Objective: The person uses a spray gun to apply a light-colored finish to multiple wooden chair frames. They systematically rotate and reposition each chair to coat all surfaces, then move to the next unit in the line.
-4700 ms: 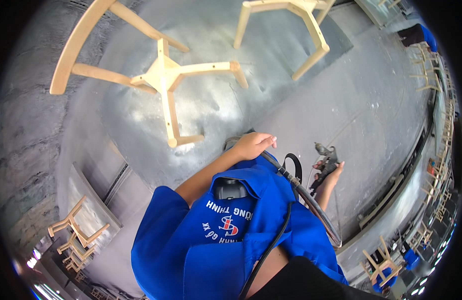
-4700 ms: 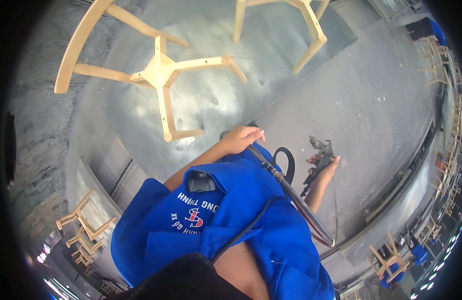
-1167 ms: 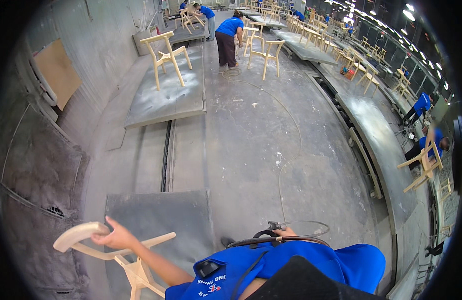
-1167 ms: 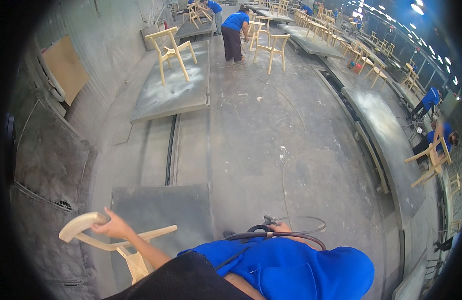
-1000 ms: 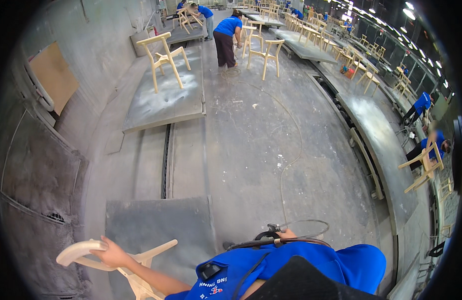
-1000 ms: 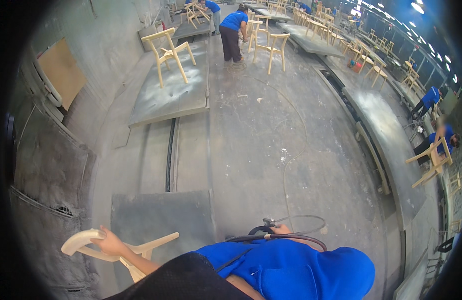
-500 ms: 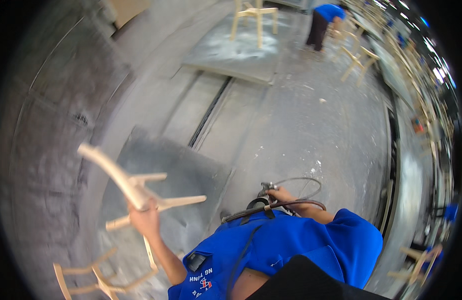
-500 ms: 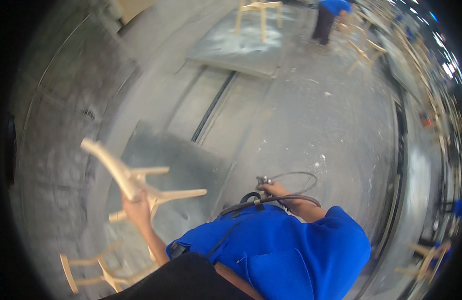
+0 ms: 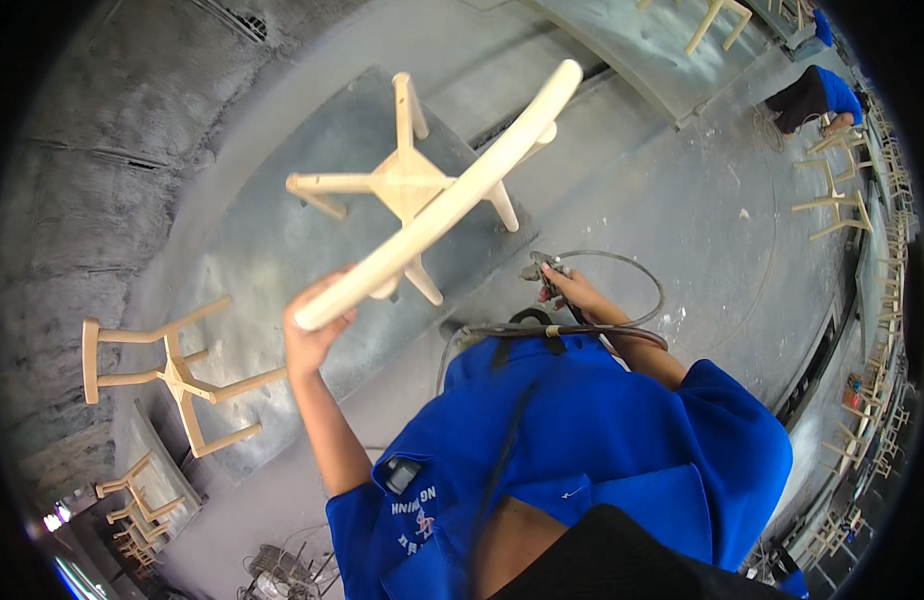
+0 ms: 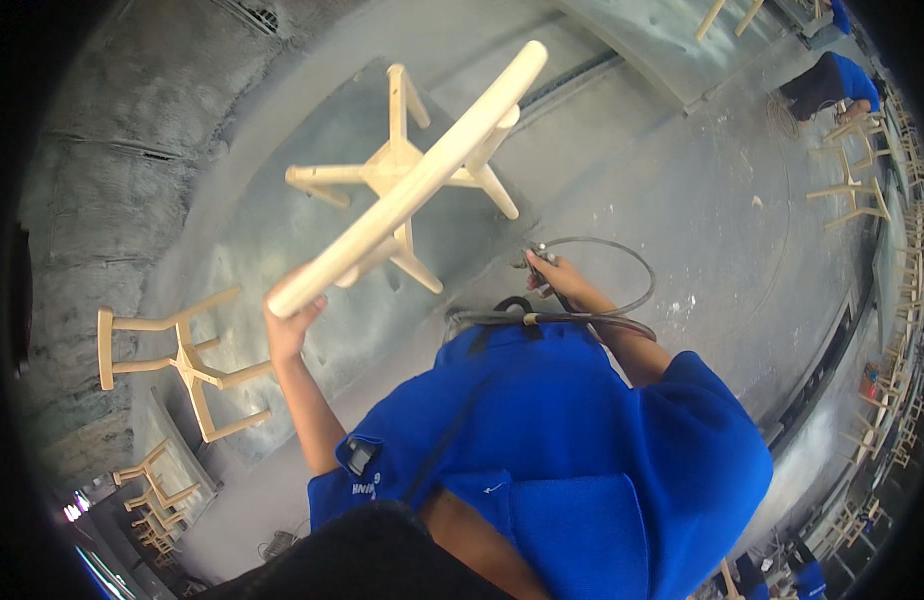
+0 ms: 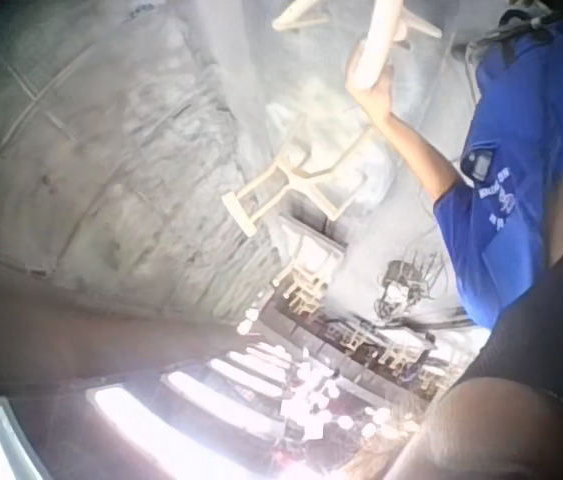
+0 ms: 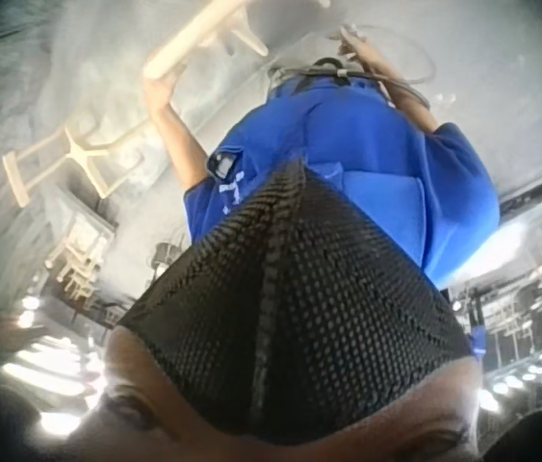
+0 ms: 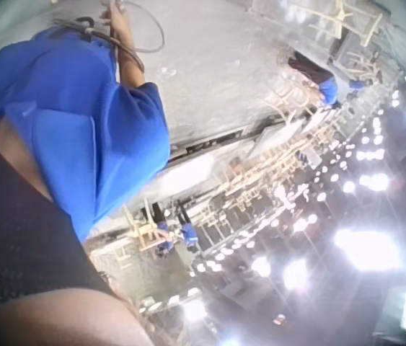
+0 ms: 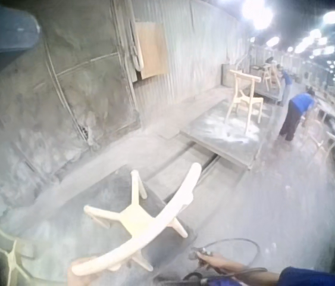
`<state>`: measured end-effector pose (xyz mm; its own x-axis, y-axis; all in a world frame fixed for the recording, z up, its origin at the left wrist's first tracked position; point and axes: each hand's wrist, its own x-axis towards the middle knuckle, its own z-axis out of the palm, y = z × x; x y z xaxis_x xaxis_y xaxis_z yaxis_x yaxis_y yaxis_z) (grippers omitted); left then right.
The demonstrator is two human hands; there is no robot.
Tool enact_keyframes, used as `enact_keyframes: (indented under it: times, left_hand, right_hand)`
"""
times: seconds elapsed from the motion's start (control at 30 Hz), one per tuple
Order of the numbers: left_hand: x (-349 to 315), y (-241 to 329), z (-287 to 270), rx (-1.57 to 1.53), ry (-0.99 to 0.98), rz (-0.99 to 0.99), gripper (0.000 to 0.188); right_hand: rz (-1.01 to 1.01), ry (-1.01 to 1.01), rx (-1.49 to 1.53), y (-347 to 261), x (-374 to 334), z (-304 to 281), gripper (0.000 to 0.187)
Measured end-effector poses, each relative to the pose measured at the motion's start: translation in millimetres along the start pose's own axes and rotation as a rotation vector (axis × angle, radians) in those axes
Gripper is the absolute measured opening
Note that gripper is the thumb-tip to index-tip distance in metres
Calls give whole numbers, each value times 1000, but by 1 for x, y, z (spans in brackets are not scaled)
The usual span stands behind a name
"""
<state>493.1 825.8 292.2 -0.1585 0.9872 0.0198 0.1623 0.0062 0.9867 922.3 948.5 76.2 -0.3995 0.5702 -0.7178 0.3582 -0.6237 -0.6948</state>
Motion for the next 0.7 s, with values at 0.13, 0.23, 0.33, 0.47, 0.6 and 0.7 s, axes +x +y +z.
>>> enact_keyframes:
  times: [0.13,0.23,0.33,0.47,0.6,0.7]
  left_hand:
    - [25,-51,6,-274,151,200,65]
    - [53,-94,52,-145,247,258,62]
    - [84,-130,79,-63,341,249,58]
    - [87,-140,89,-154,497,237,50]
    - [72,-109,101,-135,734,305,45]
    - [60,-73,84,-260,776,255,46]
  right_hand:
    - [-76,101,-26,14,-5,39,56]
    - [-74,325,-12,24,-19,37,54]
    - [-163,486,161,25,-33,13,55]
    - [-59,622,258,3,-24,-33,79]
    - [-128,550,269,-36,7,-72,80]
    - [-192,450,290,-72,37,-92,81]
